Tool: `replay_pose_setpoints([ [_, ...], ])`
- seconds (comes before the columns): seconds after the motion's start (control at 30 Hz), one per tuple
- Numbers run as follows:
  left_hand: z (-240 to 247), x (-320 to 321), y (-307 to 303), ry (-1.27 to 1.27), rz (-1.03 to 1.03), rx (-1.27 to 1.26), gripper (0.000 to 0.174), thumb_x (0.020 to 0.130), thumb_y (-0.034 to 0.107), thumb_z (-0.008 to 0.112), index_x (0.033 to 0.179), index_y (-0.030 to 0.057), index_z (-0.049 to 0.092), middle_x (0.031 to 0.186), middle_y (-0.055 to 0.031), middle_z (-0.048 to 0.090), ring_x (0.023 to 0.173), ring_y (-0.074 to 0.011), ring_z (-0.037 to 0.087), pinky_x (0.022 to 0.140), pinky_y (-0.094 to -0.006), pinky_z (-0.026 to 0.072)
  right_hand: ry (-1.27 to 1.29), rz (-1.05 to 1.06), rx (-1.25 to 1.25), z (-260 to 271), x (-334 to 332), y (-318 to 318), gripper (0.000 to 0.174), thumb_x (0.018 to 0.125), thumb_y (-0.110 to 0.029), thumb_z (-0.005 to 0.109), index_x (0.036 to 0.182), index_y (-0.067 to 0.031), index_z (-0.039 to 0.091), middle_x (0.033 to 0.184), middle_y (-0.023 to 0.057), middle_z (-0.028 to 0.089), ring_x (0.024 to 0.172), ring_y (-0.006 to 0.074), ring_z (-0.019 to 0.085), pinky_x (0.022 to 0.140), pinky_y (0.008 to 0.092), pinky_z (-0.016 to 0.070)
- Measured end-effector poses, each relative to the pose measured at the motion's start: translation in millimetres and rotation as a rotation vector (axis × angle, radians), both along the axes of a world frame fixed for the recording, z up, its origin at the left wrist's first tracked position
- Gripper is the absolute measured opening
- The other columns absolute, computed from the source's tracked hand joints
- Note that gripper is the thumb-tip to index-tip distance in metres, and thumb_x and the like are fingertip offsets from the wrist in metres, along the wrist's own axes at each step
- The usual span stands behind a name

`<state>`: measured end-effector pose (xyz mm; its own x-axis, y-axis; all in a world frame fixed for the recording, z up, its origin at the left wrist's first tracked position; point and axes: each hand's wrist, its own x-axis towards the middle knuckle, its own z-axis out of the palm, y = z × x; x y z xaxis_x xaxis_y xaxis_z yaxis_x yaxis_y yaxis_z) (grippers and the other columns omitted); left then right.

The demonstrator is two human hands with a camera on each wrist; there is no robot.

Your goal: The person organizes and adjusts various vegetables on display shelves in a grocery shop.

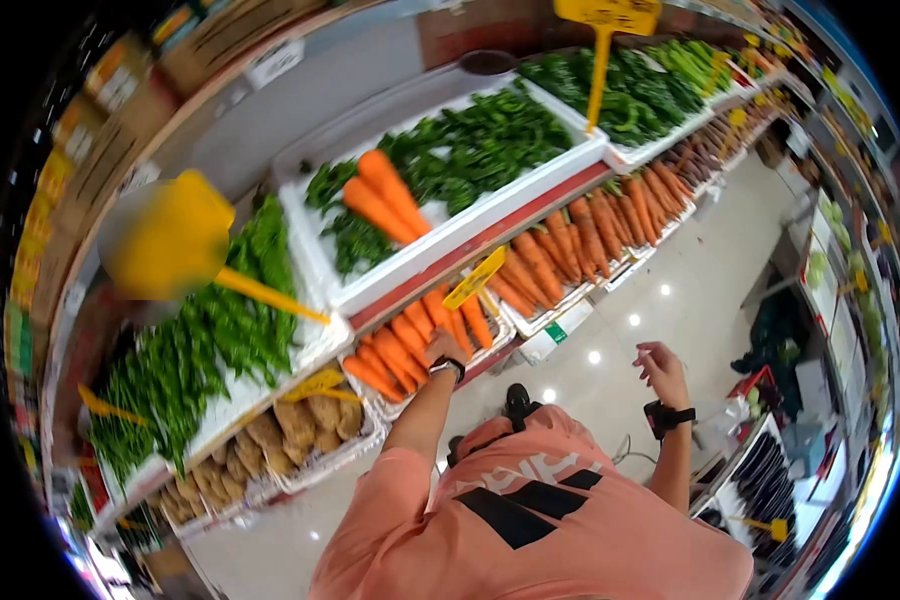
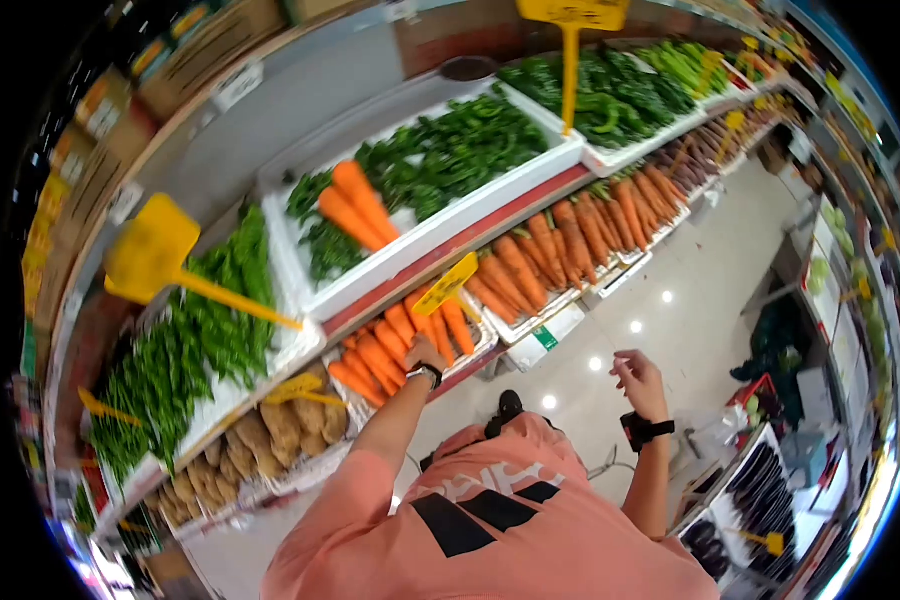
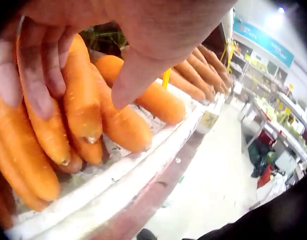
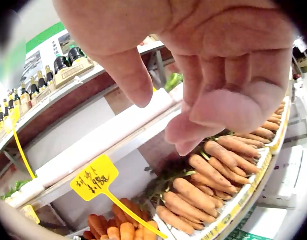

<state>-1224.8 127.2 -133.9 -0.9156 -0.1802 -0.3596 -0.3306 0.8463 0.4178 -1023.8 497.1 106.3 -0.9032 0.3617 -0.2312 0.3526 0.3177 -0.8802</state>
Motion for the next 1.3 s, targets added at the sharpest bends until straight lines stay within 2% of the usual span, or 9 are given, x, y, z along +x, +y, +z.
replay_pose_setpoints([
  [0.27,49,-27,2,-0.168,-0.239,-0.247,0.069,0.075,0.034,0.066,0.130,-0.0052,0.052,0.113,-0.0180,0.068,0.104,-0.0275,0.068,0.088,-0.0386,0.0536,-0.078,-0.011,-0.011,-44,26,-21,0.027,0.092,-0.021,0.063,0.108,0.0010,0.063,0.077,0.0093,0.068,0.063,0.0140,0.064,0.058,0.0274,0.0518],
  [0.33,-13,-44,-5,-0.201,-0.210,-0.242,0.057,0.076,0.037,0.064,0.118,-0.0016,0.061,0.113,-0.0184,0.068,0.104,-0.0279,0.067,0.087,-0.0396,0.0539,-0.078,0.027,-0.034,-52,19,-23,0.027,0.092,-0.021,0.063,0.108,0.0009,0.063,0.077,0.0094,0.068,0.063,0.0140,0.064,0.058,0.0273,0.0517],
  [0.4,-93,-62,-14,-0.198,-0.161,-0.247,0.048,0.077,0.040,0.063,0.106,0.0020,0.070,0.113,-0.0188,0.068,0.105,-0.0283,0.067,0.087,-0.0406,0.0541,-0.059,0.086,-0.045,-58,10,-25,0.026,0.092,-0.020,0.063,0.108,0.0010,0.063,0.077,0.0090,0.068,0.063,0.0133,0.063,0.057,0.0270,0.0514],
  [0.47,-17,-35,3,-0.121,-0.082,-0.141,0.048,0.077,0.041,0.063,0.104,0.0028,0.069,0.111,-0.0193,0.069,0.101,-0.0304,0.068,0.085,-0.0414,0.0545,-0.031,0.136,-0.099,-73,-1,-25,0.023,0.092,-0.016,0.063,0.107,0.0017,0.063,0.076,0.0067,0.067,0.064,0.0114,0.061,0.057,0.0257,0.0505],
  [0.67,-25,-3,20,0.142,0.134,-0.147,0.062,0.077,0.033,0.064,0.129,0.0026,0.048,0.123,-0.0282,0.056,0.103,-0.0322,0.063,0.076,-0.0474,0.0529,-0.071,0.264,-0.247,-112,-42,-13,0.013,0.096,-0.014,0.057,0.103,-0.0026,0.059,0.080,0.0091,0.067,0.059,0.0126,0.060,0.050,0.0236,0.0479],
  [0.87,5,-5,20,0.085,0.214,-0.002,0.041,0.090,0.026,0.051,0.122,0.0014,0.053,0.101,-0.0285,0.064,0.095,-0.0326,0.065,0.073,-0.0481,0.0518,-0.219,0.411,-0.120,-107,-78,-12,0.024,0.098,-0.025,0.057,0.108,-0.0037,0.060,0.080,0.0111,0.068,0.058,0.0157,0.062,0.050,0.0270,0.0502],
  [0.93,-31,-22,22,-0.044,0.673,0.403,0.051,0.085,0.037,0.062,0.123,0.0042,0.053,0.109,-0.0157,0.065,0.103,-0.0307,0.063,0.082,-0.0415,0.0524,-0.215,0.436,-0.104,-98,-86,-15,0.025,0.098,-0.025,0.057,0.109,-0.0034,0.060,0.081,0.0112,0.069,0.058,0.0157,0.062,0.051,0.0271,0.0501],
  [1.1,-19,-24,5,-0.155,0.030,0.035,0.047,0.084,0.040,0.062,0.110,0.0008,0.067,0.109,-0.0171,0.069,0.098,-0.0343,0.068,0.078,-0.0385,0.0559,-0.187,0.439,-0.076,-99,-99,-9,0.026,0.098,-0.025,0.056,0.110,-0.0028,0.059,0.081,0.0112,0.069,0.058,0.0154,0.062,0.051,0.0268,0.0495],
  [1.3,34,10,-42,-0.158,0.057,0.504,0.053,0.078,0.044,0.070,0.105,-0.0011,0.068,0.102,-0.0198,0.068,0.090,-0.0311,0.066,0.077,-0.0399,0.0513,-0.197,0.539,-0.089,-108,-96,-32,0.026,0.097,-0.025,0.057,0.111,-0.0029,0.058,0.081,0.0114,0.068,0.059,0.0158,0.063,0.051,0.0265,0.0492],
])
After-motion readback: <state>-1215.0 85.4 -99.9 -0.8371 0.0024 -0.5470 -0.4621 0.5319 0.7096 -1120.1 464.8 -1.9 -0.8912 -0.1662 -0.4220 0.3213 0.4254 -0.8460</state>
